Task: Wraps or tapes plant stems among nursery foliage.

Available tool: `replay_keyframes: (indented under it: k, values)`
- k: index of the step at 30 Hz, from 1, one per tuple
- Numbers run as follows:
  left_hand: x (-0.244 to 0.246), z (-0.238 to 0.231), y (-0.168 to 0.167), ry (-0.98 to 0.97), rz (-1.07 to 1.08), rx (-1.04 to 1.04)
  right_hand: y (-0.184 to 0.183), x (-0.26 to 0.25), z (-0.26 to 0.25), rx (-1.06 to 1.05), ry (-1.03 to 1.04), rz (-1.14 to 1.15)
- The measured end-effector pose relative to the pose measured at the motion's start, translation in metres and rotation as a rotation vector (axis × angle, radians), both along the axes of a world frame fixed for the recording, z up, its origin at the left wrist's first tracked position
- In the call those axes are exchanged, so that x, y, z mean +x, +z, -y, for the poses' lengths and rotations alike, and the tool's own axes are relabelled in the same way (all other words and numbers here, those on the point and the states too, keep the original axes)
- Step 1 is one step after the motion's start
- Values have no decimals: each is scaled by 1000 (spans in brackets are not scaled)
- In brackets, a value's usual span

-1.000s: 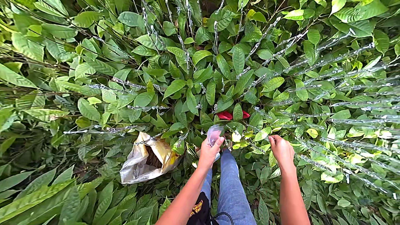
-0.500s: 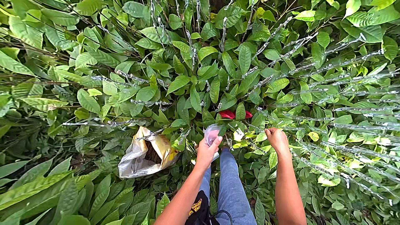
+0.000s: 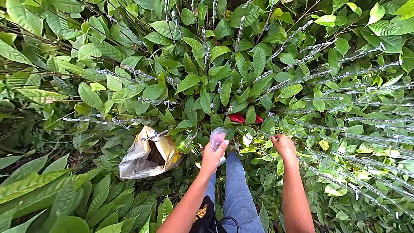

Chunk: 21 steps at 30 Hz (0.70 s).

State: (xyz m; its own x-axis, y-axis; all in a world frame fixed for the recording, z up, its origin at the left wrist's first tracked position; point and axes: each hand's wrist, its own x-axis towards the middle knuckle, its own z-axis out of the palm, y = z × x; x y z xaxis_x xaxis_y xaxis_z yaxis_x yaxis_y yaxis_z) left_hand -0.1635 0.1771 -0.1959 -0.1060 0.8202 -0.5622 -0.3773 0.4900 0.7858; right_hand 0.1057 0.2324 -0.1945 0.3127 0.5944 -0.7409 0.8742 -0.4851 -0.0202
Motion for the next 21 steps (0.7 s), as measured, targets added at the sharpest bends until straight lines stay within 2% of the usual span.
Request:
replay_keyframes:
  k: [8,17,21]
  values:
    - [0,2,1,13,-3,-7,-39,-32,-38,-243,193,142]
    - [-2,8,-4,-72,95,107,-123,-67,-58,-327,342,111]
    - [0,10,-2,-129,88,97,-142,-84,-66,-341,376,99]
